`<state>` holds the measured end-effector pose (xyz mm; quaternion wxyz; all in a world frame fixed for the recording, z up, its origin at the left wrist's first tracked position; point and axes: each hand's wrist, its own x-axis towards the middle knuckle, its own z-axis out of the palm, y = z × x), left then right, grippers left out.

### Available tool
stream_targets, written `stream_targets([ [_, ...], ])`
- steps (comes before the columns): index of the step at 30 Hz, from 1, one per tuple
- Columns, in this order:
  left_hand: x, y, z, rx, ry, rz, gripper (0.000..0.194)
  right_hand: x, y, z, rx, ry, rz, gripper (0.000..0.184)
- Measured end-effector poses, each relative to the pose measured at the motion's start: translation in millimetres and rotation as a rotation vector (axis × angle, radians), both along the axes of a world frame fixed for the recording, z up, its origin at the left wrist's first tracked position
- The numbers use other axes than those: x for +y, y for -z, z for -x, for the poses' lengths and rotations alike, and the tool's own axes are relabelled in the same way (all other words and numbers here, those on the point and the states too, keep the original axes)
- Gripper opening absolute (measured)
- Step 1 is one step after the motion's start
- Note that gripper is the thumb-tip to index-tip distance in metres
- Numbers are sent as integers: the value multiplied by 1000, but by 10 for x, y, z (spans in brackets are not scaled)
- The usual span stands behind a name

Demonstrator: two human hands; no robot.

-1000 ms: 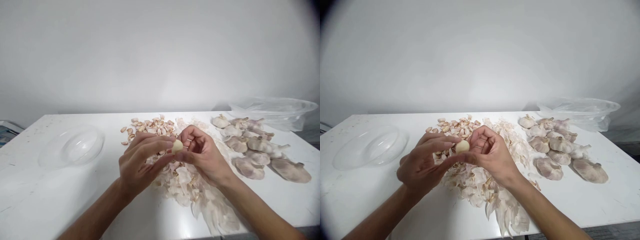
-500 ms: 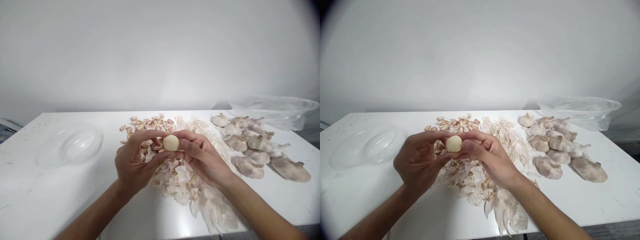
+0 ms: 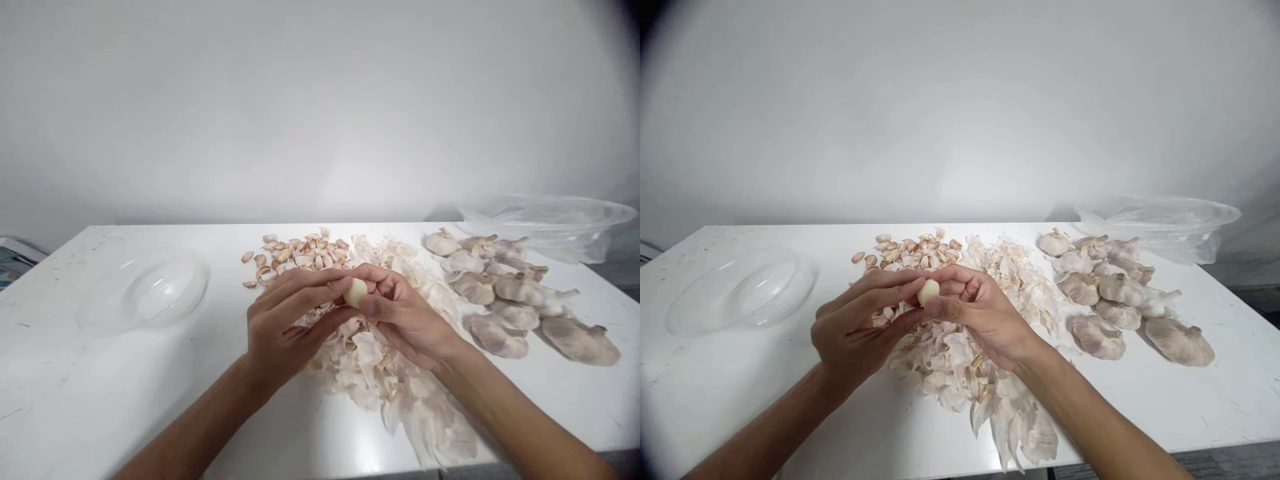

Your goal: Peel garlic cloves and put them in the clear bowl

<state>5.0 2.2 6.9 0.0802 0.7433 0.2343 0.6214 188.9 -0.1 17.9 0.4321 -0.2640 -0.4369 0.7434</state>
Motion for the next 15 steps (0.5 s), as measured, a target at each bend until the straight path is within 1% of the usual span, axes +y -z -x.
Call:
stream_targets([
  [3, -3, -15, -12, 69, 12, -79, 43, -1, 41, 13, -26, -1, -5, 30],
  [5, -11, -21, -19, 103, 19, -106, 43, -5, 44, 38, -32, -27, 1, 34],
  [7, -22, -21, -23, 126, 16, -100, 40, -7, 38, 65, -34, -37, 4, 39],
  [9, -30, -19, -23, 134, 20, -70, 37, -8, 31, 77, -37, -27, -8, 39],
  [11, -23, -25, -18, 133, 34, -40, 38, -3, 26, 67, -48, -19, -39, 34],
  [13, 5, -46, 8, 128, 38, -23, 43, 6, 15, 37, -87, -10, -86, 25],
  [15, 58, -90, 86, 105, 17, -26, 44, 20, -5, -4, -145, 34, -144, 19],
])
